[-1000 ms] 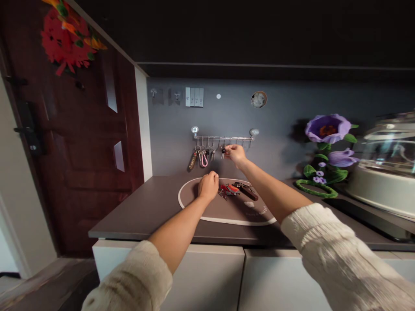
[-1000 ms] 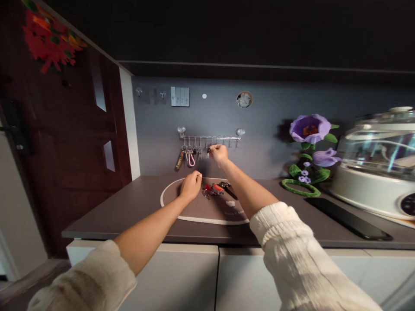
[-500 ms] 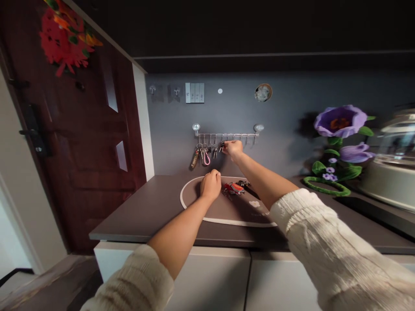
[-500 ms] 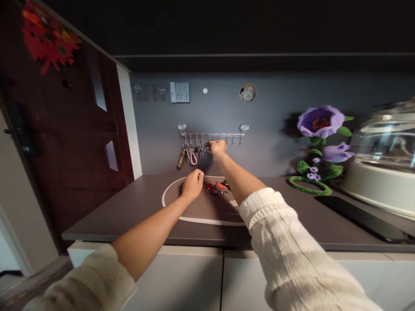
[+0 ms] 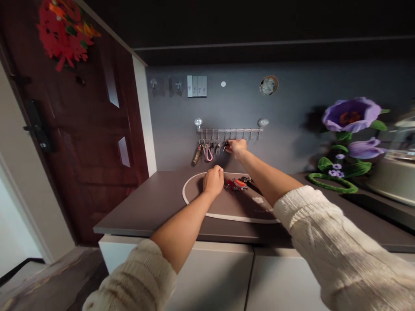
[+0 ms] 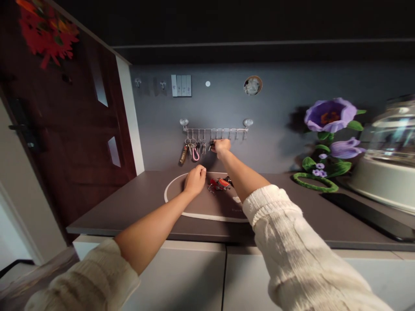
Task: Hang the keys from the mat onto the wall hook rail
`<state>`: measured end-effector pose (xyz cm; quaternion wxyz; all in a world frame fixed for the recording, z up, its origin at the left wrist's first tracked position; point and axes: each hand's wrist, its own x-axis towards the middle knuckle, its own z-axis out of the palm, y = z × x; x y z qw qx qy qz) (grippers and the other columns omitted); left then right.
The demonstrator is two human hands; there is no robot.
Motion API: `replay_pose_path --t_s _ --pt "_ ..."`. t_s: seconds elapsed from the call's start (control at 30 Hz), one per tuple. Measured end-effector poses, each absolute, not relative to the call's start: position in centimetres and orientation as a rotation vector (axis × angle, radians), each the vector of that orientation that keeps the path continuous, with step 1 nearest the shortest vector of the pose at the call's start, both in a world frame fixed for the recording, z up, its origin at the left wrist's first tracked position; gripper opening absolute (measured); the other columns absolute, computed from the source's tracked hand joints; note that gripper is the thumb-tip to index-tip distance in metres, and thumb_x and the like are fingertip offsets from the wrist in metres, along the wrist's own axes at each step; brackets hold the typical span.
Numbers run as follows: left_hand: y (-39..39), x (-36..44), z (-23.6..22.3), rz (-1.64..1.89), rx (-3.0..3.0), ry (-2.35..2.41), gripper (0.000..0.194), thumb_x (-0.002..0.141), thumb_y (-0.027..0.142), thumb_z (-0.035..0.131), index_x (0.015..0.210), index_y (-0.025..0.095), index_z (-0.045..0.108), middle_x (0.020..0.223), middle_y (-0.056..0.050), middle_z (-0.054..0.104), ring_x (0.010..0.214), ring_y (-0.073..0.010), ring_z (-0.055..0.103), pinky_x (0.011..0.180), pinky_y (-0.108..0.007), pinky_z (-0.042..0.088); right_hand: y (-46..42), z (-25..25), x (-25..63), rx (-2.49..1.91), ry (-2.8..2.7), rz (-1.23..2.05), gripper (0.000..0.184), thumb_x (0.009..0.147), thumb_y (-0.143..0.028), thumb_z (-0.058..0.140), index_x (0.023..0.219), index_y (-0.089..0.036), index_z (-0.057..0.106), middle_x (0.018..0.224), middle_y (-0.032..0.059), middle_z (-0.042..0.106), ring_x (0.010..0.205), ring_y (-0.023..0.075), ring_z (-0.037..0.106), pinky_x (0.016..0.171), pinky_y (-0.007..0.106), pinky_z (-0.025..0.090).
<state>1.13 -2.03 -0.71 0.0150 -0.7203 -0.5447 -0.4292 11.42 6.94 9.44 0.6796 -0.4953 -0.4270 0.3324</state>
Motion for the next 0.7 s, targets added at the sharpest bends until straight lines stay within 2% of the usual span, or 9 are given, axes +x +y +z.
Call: replay_pose_path --t_s 0.3,0.7 --pt "-2.1 1.1 -0.6 -1.345 -2.255 -1.694 0.026 0.088 0.025 0.032 0.09 0.019 0.057 0.09 -0.007 0.065 0.086 -0.0172 0.058 0.073 -0.027 0.038 7.3 9.2 12.0 -1.112 -1.021 0.799 0.009 0.077 -0.008 0.05 0.069 -0.011 0.054 0.049 -0.0027 0.049 0.046 0.0059 0.051 0.05 0.022 0.052" --pt "-1.9 1.0 -0.7 -1.372 -2.3 -1.607 0.024 0.086 0.025 0.035 0.085 0.019 0.059 0.088 -0.005 0.064 0.084 -0.0162 0.056 0.076 -0.027 0.039 6.7 10.2 13.0 -1.233 -1.157 0.82 0.01 0.072 -0.009 0.054 0.063 -0.013 0.053 0.051 0.0 0.054 0.044 0.0077 0.051 0.058 0.028 0.05"
